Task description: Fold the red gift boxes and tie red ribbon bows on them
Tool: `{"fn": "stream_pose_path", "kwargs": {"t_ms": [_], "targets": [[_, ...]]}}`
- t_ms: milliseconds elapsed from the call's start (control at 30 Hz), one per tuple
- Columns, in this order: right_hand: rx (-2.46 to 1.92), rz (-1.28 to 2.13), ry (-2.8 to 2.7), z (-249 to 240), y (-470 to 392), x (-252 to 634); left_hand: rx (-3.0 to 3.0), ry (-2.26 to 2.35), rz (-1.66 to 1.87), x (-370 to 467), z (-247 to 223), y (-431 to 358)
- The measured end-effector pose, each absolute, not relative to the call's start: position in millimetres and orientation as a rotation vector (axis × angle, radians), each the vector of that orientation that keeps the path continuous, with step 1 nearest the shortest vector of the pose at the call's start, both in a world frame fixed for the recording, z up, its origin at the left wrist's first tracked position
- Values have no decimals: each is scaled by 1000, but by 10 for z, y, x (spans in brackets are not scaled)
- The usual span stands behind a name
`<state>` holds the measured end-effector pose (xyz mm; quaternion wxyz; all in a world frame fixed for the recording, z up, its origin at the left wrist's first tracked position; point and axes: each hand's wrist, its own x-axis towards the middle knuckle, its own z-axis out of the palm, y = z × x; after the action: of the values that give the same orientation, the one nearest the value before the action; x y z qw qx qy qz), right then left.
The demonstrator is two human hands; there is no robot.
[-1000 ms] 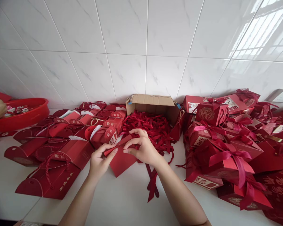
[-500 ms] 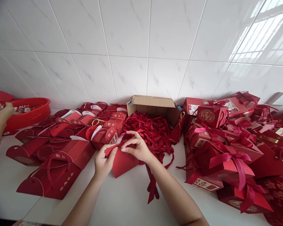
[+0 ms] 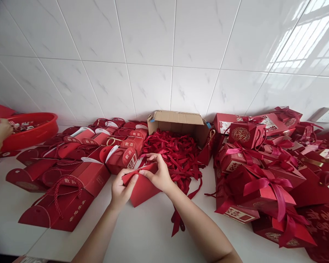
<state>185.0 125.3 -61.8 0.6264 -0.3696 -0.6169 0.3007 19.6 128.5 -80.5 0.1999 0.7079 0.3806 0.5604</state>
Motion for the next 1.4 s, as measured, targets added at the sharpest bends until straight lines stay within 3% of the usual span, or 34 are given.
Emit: {"fn": "stream_pose_path", "kwargs": {"t_ms": [300, 700, 1067, 1400], "targets": [[-1027, 669, -1347, -580, 1176, 1785, 1988, 1445, 1771, 410, -775, 1199], [-1079, 588, -1385, -388, 1178, 2032, 2088, 1169, 1307, -93, -416, 1219], [-920, 707, -1620, -194, 910, 1857, 1751, 833, 1702, -48, -19, 1188], [-754, 539, -1700, -76, 795, 1910, 1913, 618, 1059, -237, -11, 1040]]}}
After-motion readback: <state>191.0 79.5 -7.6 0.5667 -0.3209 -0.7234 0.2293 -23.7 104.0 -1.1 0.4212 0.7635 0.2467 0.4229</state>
